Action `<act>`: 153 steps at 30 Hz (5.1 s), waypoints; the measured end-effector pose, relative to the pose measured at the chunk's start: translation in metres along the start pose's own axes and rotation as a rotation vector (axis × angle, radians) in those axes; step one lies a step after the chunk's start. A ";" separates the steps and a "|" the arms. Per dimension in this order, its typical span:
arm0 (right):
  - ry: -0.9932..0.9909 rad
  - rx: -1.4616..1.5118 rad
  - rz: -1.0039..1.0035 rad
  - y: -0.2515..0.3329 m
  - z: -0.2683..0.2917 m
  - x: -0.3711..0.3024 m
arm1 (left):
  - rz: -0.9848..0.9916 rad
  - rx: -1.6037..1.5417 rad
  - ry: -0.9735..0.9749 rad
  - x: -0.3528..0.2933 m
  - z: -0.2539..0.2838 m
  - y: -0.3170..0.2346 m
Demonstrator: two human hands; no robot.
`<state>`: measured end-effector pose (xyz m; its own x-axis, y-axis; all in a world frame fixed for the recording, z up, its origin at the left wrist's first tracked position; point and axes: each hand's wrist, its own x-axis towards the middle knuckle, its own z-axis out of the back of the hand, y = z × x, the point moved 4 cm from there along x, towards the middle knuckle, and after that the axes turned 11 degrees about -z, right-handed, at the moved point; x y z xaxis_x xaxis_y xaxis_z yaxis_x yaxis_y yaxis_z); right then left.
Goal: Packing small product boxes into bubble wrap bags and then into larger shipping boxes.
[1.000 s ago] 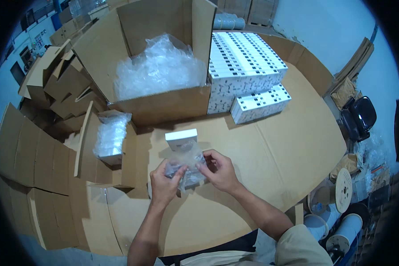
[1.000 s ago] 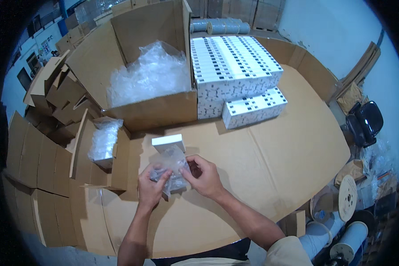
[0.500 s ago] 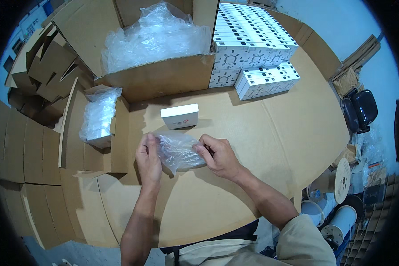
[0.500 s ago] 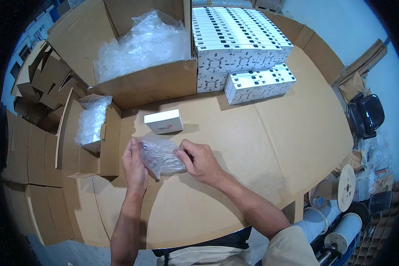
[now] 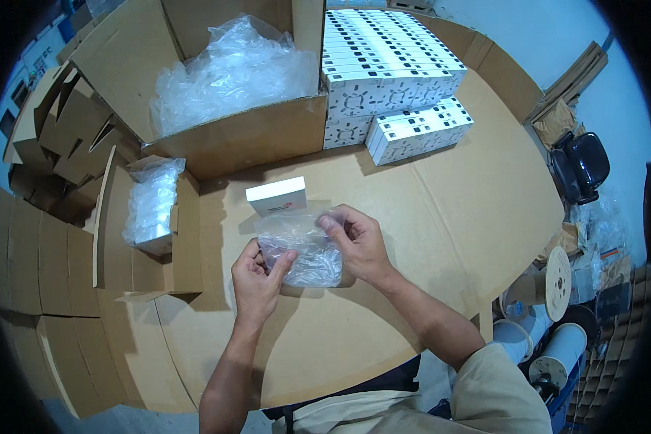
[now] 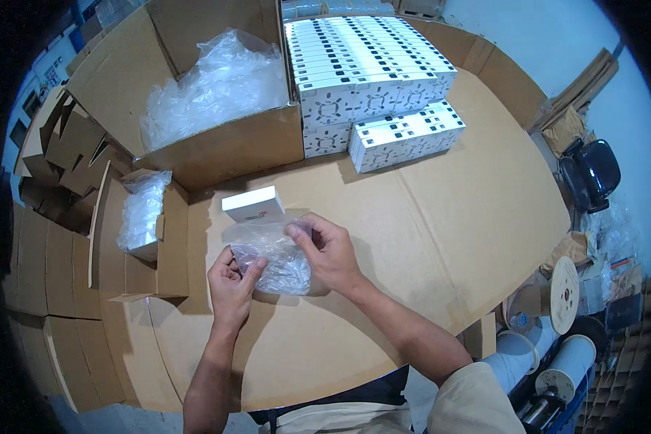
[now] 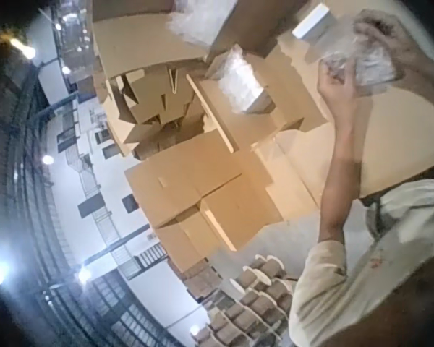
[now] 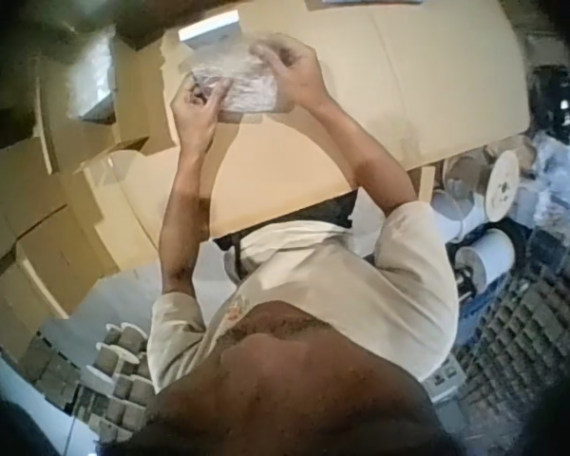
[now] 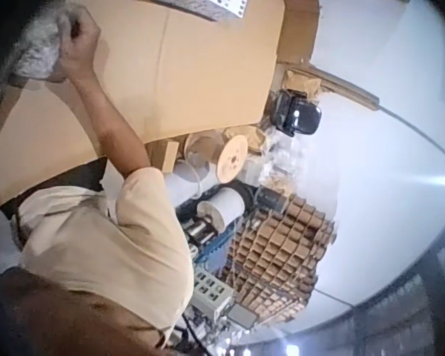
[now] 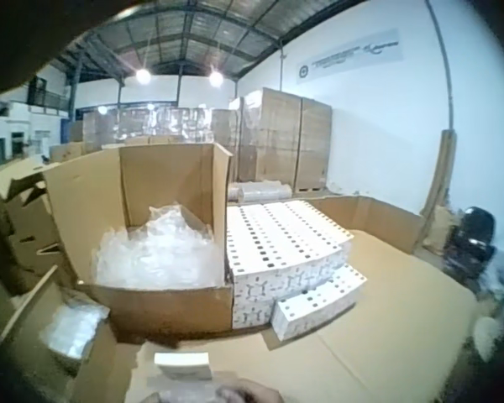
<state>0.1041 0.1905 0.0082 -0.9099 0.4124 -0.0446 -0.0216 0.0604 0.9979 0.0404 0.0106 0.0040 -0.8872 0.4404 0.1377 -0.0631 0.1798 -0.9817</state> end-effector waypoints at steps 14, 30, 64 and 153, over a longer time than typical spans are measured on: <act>0.142 0.335 -0.155 0.000 -0.007 -0.001 | -0.138 0.230 -0.066 -0.003 0.004 0.005; 0.457 -0.097 -0.393 -0.008 -0.007 -0.006 | -0.203 0.193 -0.183 0.005 0.018 0.005; 0.337 0.090 -0.381 0.003 -0.008 -0.006 | -0.242 0.333 -0.154 0.001 0.011 -0.010; -0.111 -0.005 -0.047 0.006 -0.023 -0.015 | -0.275 0.399 -0.225 0.000 0.005 -0.011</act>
<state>0.1083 0.1639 0.0158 -0.8564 0.5074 -0.0961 -0.0656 0.0778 0.9948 0.0390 0.0046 0.0141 -0.8866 0.2169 0.4084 -0.4373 -0.1061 -0.8930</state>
